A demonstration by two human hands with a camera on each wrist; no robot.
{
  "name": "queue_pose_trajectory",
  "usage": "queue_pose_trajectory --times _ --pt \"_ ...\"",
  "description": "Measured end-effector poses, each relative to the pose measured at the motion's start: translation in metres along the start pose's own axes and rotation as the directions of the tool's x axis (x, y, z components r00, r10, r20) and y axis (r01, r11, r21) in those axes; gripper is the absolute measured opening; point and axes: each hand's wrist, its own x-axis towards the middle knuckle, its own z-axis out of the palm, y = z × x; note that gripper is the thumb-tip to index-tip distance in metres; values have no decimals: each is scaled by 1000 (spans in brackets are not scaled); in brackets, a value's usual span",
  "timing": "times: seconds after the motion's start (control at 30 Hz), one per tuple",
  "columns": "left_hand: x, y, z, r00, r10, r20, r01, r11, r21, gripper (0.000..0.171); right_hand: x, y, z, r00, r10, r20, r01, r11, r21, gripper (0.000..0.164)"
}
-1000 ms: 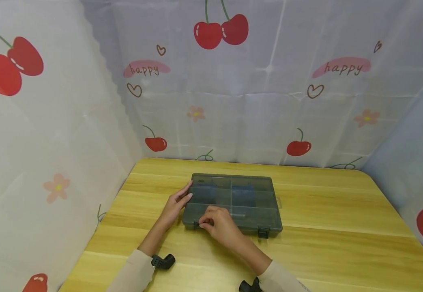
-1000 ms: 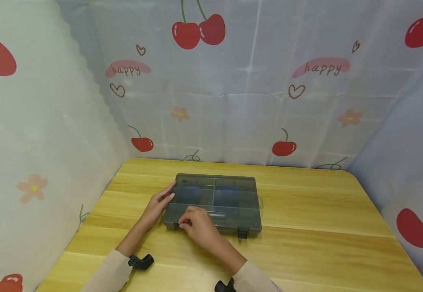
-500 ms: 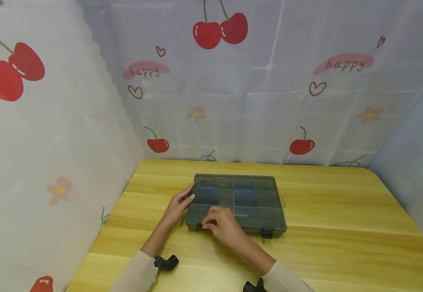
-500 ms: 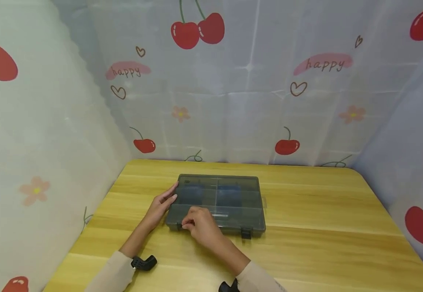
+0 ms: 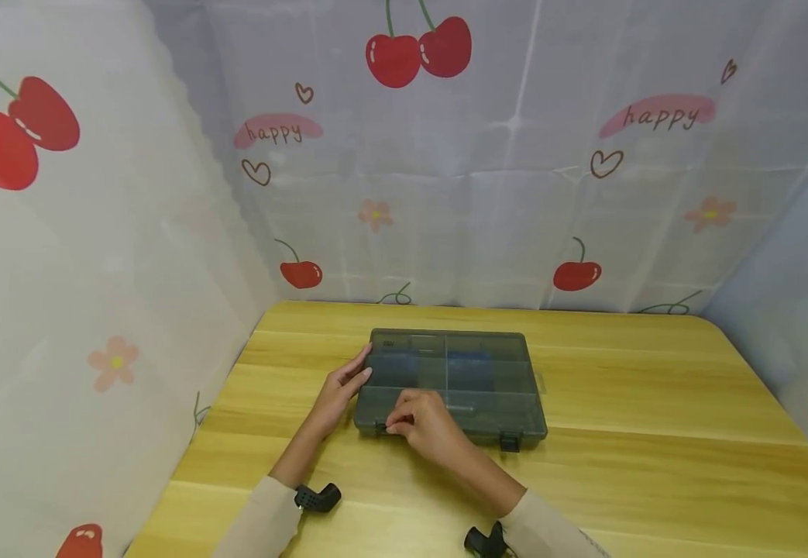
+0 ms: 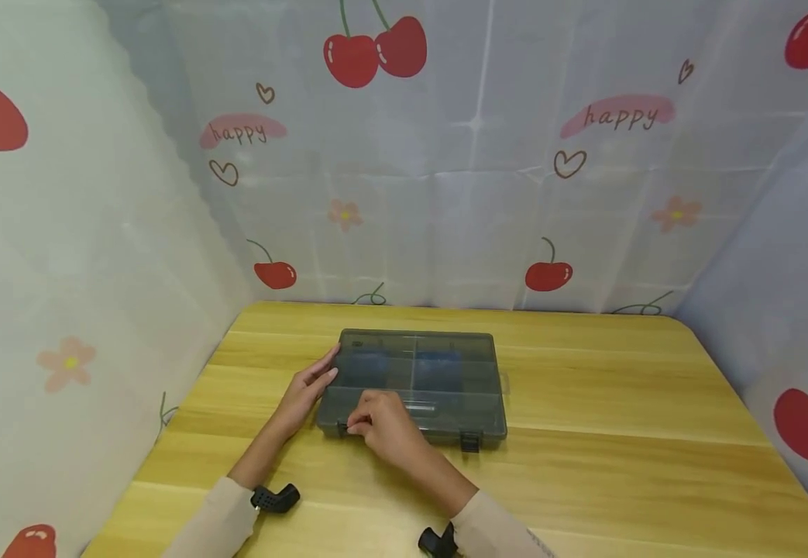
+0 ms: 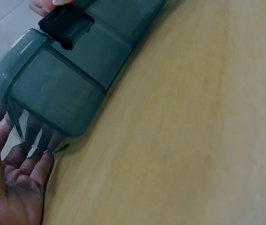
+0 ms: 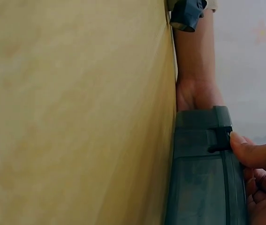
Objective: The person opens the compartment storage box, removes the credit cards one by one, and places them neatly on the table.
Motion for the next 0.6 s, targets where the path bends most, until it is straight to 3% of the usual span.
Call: queue_pose_trajectory --times 0.07,0.17,0.33,0.6 --pt "0 1 0 1000 5 0 -5 1000 4 54 1 0 -1 1000 -2 8 2 1000 -13 6" --pt "-1 1 -1 1000 4 7 -4 1000 6 55 0 -1 0 998 -36 51 42 991 -126 7" --pt "0 -1 -1 1000 9 27 -9 1000 0 56 -4 -2 3 991 -95 90 119 942 -314 12" --pt "-2 0 -4 999 3 44 -4 1000 5 56 -5 -5 9 994 -76 75 97 934 -343 12"
